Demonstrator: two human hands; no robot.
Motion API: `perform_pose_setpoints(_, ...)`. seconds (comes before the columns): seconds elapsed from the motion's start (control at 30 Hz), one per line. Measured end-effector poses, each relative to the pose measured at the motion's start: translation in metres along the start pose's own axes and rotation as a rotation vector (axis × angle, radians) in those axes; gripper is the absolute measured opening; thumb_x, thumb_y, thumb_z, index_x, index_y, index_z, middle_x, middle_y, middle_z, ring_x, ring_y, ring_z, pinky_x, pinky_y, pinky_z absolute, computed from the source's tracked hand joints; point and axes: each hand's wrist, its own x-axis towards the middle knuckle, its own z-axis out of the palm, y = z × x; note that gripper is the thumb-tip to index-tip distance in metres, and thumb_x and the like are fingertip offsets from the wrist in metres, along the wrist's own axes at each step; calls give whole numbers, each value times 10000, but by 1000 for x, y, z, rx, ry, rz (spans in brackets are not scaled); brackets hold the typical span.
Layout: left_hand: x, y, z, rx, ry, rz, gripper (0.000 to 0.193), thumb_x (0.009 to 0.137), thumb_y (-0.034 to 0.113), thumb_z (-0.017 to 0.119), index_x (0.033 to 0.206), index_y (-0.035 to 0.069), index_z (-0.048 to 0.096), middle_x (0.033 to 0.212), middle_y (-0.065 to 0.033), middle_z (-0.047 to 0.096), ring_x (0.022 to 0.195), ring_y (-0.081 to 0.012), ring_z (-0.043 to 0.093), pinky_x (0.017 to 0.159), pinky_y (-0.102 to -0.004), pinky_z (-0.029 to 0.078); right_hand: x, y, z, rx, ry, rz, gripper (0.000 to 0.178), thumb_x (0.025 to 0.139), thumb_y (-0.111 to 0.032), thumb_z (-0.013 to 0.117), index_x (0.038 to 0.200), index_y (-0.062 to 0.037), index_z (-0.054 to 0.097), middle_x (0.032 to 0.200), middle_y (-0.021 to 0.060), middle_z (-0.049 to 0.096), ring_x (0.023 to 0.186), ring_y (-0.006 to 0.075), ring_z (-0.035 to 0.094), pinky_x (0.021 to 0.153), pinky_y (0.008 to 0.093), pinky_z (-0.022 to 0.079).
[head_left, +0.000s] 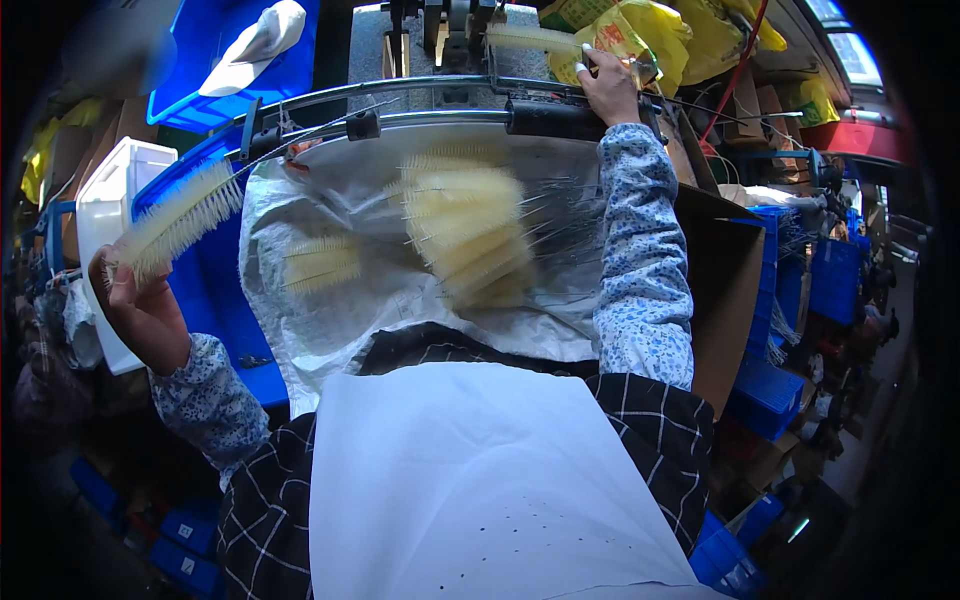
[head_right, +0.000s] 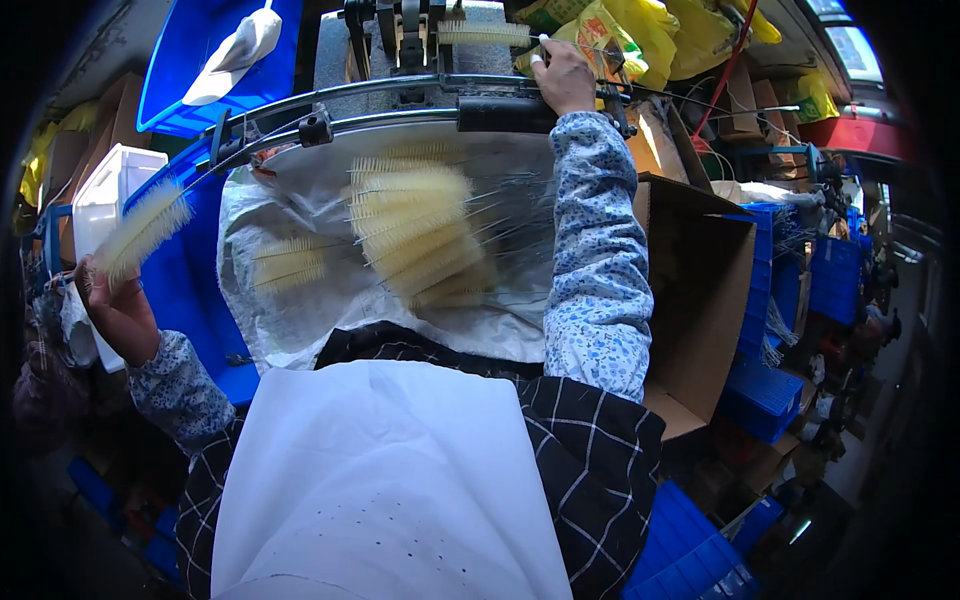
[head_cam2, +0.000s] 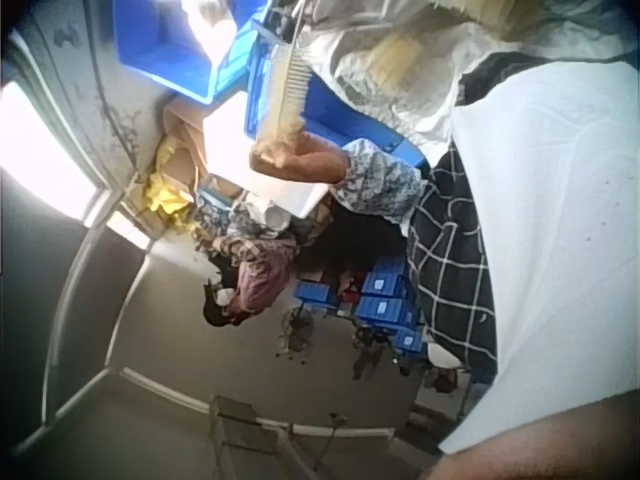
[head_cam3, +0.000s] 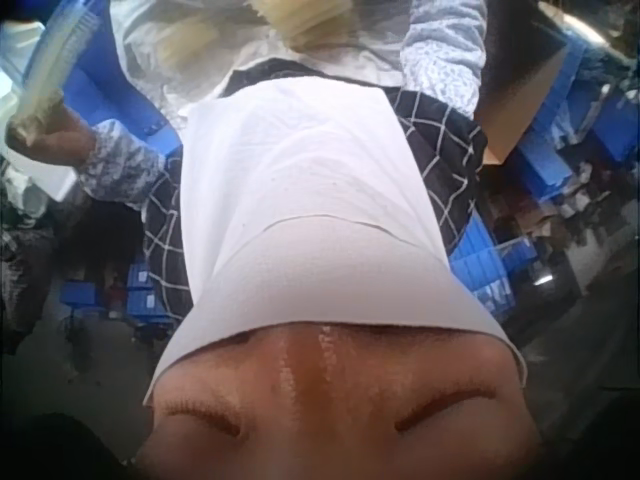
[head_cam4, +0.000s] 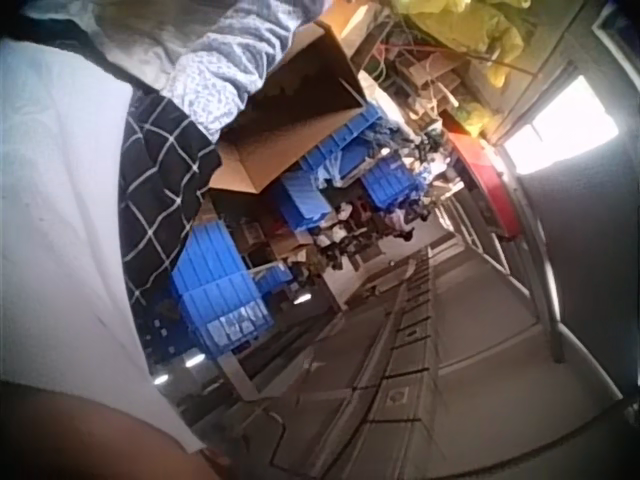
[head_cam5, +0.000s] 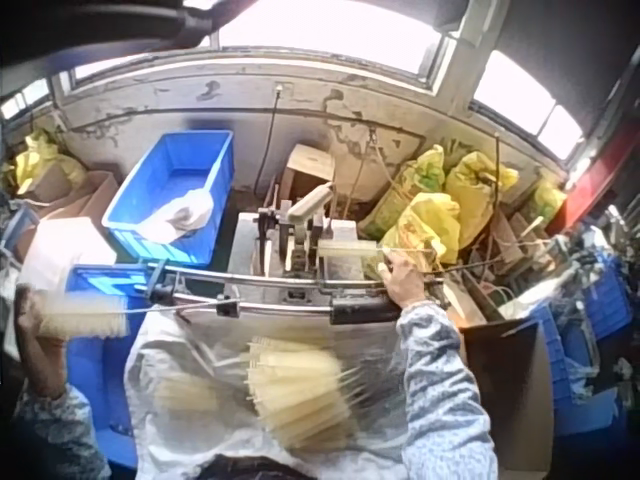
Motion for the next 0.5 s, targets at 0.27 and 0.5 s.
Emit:
perform_pose_setpoints(0.27,-7,-15,78,-57,-369,-40,315,760,122,493,1056,18,458,954,-108,501,865,-176,504,716,-293,455,20,33,-30,-443,-94,-123,250,835,-325,473,1001,-209,618,1016,60,582,1014,276,489,851,412,381)
perform_pose_setpoints(0.5,-19,-33,146,-116,-670,-81,210,791,31,523,990,27,457,898,-59,511,760,-115,540,651,-256,479,-26,-21,-127,516,-528,17,332,869,-269,487,1111,-45,521,983,129,565,917,247,549,794,328,440)
